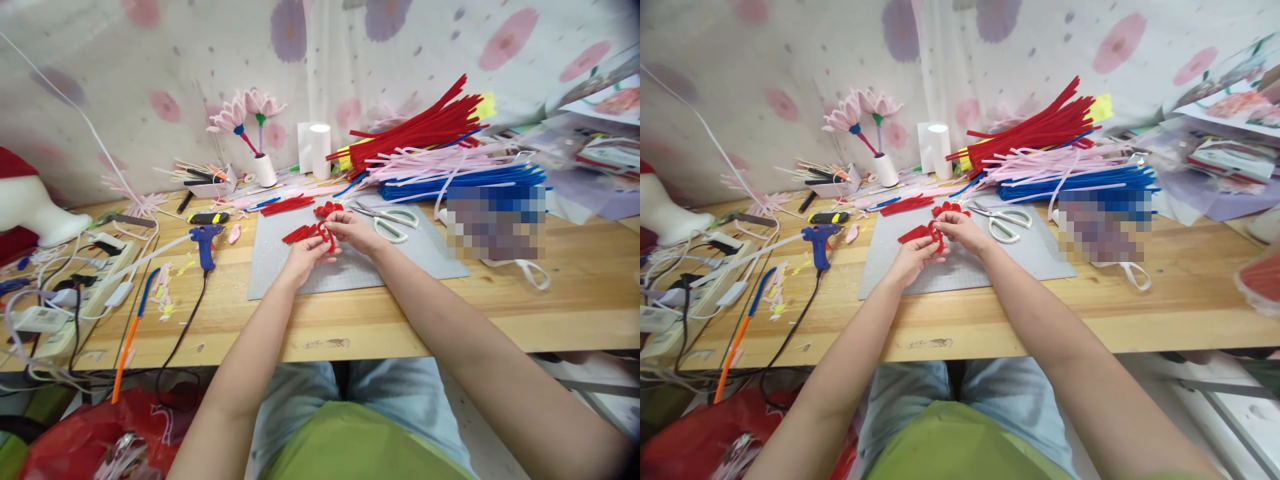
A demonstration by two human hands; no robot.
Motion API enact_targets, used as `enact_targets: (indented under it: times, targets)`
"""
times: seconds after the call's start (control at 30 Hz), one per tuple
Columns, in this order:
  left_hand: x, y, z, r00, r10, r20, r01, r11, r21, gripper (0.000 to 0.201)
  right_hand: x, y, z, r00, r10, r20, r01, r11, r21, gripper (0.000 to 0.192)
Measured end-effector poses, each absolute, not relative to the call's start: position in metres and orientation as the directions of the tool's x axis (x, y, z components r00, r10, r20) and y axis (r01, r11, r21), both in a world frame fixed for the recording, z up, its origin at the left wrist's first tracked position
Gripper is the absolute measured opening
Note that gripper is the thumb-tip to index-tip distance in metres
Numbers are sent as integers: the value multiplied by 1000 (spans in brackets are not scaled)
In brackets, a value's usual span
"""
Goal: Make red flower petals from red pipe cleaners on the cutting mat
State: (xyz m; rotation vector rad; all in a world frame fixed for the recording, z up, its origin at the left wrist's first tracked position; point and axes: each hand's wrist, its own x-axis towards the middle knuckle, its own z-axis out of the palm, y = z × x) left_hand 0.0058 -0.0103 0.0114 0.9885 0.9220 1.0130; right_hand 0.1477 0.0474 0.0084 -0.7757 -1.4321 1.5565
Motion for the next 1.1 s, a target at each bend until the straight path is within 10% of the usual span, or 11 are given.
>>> enact_targets:
  times: [0.43, 0.8, 1.1]
  targets:
    - [8, -10, 12, 201, 963, -177, -161, 211, 964, 27, 147, 45, 11, -483, 875, 42, -132, -25, -991, 26]
    - [4, -8, 4, 263, 956, -131, -35, 146, 989, 26, 155, 49, 9, -710, 683, -172, -215, -443, -871, 30]
    - [5, -4, -5, 246, 966, -81, 65, 67, 996, 19, 143, 50, 18, -504, 763, -404, -388, -619, -683, 20]
